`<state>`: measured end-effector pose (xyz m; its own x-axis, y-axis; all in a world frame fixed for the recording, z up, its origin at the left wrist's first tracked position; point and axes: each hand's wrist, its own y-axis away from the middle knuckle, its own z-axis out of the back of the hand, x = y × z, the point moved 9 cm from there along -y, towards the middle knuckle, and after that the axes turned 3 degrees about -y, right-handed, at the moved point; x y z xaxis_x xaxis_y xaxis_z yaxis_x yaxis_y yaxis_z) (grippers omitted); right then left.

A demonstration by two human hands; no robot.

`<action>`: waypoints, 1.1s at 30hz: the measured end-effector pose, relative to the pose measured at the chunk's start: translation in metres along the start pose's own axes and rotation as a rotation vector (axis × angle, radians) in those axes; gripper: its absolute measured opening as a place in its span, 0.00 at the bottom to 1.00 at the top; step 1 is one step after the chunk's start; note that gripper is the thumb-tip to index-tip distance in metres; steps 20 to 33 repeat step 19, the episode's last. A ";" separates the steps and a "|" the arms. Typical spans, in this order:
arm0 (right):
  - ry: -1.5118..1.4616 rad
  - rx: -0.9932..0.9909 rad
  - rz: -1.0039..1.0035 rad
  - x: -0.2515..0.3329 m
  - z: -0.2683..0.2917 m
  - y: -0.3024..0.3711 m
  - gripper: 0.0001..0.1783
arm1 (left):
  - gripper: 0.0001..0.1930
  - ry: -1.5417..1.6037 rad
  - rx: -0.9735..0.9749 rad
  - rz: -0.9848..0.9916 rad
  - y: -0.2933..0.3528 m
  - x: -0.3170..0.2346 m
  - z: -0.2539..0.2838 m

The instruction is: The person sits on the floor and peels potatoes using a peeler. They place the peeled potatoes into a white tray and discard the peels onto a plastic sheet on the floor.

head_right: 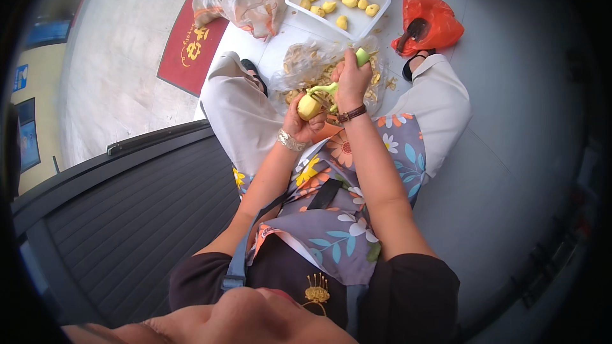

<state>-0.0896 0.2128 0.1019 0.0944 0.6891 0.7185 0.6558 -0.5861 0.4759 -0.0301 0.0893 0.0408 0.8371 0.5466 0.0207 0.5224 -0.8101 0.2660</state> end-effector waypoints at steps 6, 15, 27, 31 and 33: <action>0.109 -0.202 0.194 0.016 0.032 -0.021 0.12 | 0.21 -0.037 -0.117 -0.044 0.005 -0.001 -0.006; 0.093 -0.072 0.203 0.017 0.001 0.006 0.13 | 0.23 0.026 0.035 0.037 0.004 0.002 -0.003; 0.046 -0.133 0.235 0.015 0.039 -0.031 0.10 | 0.23 0.078 0.043 0.033 0.011 0.003 -0.020; 0.046 -0.133 0.235 0.015 0.039 -0.031 0.10 | 0.23 0.078 0.043 0.033 0.011 0.003 -0.020; 0.046 -0.133 0.235 0.015 0.039 -0.031 0.10 | 0.23 0.078 0.043 0.033 0.011 0.003 -0.020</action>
